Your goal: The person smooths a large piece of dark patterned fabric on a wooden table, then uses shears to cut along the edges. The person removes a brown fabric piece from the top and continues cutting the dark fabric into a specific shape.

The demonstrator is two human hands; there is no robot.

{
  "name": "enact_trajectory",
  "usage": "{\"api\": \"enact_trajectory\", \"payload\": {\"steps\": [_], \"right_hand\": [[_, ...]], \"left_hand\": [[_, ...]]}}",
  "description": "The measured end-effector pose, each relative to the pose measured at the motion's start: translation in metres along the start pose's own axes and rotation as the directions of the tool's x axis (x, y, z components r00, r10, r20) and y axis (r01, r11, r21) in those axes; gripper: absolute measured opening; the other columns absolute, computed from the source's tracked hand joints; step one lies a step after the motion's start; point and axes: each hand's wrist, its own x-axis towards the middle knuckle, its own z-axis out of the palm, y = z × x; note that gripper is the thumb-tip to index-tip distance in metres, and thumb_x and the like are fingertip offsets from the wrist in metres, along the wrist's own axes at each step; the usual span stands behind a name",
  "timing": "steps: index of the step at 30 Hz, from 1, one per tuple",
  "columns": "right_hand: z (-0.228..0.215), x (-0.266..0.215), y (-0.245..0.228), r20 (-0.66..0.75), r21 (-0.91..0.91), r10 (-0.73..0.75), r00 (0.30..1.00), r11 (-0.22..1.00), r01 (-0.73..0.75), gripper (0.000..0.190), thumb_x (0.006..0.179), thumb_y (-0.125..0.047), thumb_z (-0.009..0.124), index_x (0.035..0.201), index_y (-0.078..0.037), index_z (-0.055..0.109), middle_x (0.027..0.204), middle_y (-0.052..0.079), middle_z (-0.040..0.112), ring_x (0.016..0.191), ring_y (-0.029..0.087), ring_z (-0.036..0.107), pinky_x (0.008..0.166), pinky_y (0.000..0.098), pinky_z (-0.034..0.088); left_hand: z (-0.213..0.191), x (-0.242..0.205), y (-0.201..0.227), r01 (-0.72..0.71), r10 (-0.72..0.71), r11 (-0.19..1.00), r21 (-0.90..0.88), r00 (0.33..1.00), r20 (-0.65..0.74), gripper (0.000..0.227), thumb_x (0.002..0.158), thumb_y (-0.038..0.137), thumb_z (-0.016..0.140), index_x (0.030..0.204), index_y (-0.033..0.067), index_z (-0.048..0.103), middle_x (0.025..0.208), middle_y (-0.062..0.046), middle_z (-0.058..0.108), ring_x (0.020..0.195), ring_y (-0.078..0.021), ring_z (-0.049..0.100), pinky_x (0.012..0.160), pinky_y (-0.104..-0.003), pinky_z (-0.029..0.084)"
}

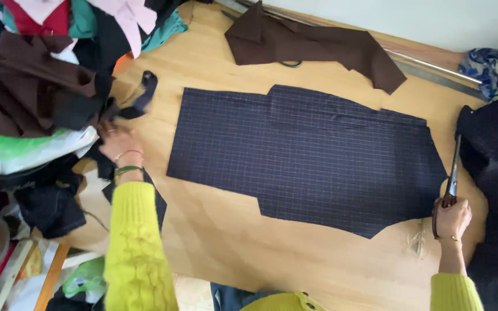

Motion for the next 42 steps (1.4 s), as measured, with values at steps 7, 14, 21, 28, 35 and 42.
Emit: {"api": "enact_trajectory", "payload": {"steps": [7,14,21,28,35,42], "right_hand": [[0.006,0.007,-0.008,0.026,-0.049,0.069,0.997,0.996,-0.068,0.032,0.1,-0.027,0.075,0.104,0.003,0.071,0.099,0.03,0.071,0.096,0.051,0.065,0.083,0.0552,0.048],[-0.01,0.004,-0.039,0.071,0.046,0.269,0.961,0.961,-0.272,0.032,0.092,-0.025,0.073,0.113,0.0,0.071,0.106,0.033,0.066,0.101,0.052,0.06,0.085,0.0594,0.047],[-0.006,0.003,-0.028,0.121,0.07,0.39,0.913,0.914,-0.4,0.043,0.092,-0.033,0.08,0.121,-0.005,0.063,0.106,0.023,0.069,0.108,0.047,0.067,0.091,0.0591,0.054],[-0.003,0.002,-0.017,0.142,0.129,0.413,0.9,0.893,-0.43,0.044,0.084,-0.031,0.085,0.116,-0.007,0.066,0.102,0.022,0.072,0.106,0.046,0.068,0.089,0.0585,0.054],[-0.012,-0.004,-0.016,0.174,0.172,0.391,0.904,0.892,-0.418,0.044,0.082,-0.023,0.086,0.118,-0.004,0.068,0.1,0.022,0.072,0.106,0.046,0.067,0.09,0.0546,0.053],[-0.038,-0.041,-0.032,0.199,0.22,0.4,0.895,0.871,-0.438,0.049,0.079,-0.024,0.083,0.12,-0.001,0.069,0.098,0.026,0.071,0.105,0.048,0.067,0.088,0.058,0.051]], "left_hand": [[-0.062,-0.013,0.06,-0.008,0.049,0.992,-0.127,0.946,0.322,0.054,0.095,0.051,0.06,0.129,0.0091,0.064,0.131,-0.016,0.059,0.119,-0.0373,0.053,0.086,-0.056,0.046],[-0.035,-0.03,0.079,-0.005,0.163,0.938,-0.347,0.889,0.429,0.056,0.088,0.059,0.07,0.109,0.0084,0.059,0.091,-0.022,0.074,0.089,-0.0463,0.071,0.074,-0.056,0.054],[0.011,-0.019,0.057,0.03,0.207,0.889,-0.457,0.864,0.459,0.049,0.085,0.066,0.071,0.11,0.0247,0.078,0.103,-0.002,0.079,0.095,-0.036,0.075,0.08,-0.048,0.057],[0.022,-0.015,0.055,0.22,0.123,0.747,-0.627,0.881,0.457,0.048,0.078,0.058,0.084,0.111,0.0245,0.071,0.097,0.001,0.075,0.094,-0.0299,0.072,0.082,-0.047,0.055],[0.009,-0.015,0.066,0.185,0.117,0.663,-0.726,0.932,0.344,0.046,0.081,0.036,0.088,0.116,0.0204,0.062,0.094,-0.001,0.075,0.09,-0.0218,0.072,0.084,-0.037,0.053],[0.03,0.016,0.068,0.07,0.135,0.764,-0.641,0.955,0.264,0.047,0.079,0.041,0.089,0.113,0.0241,0.061,0.087,0.005,0.074,0.091,-0.0254,0.073,0.086,-0.043,0.053]]}}
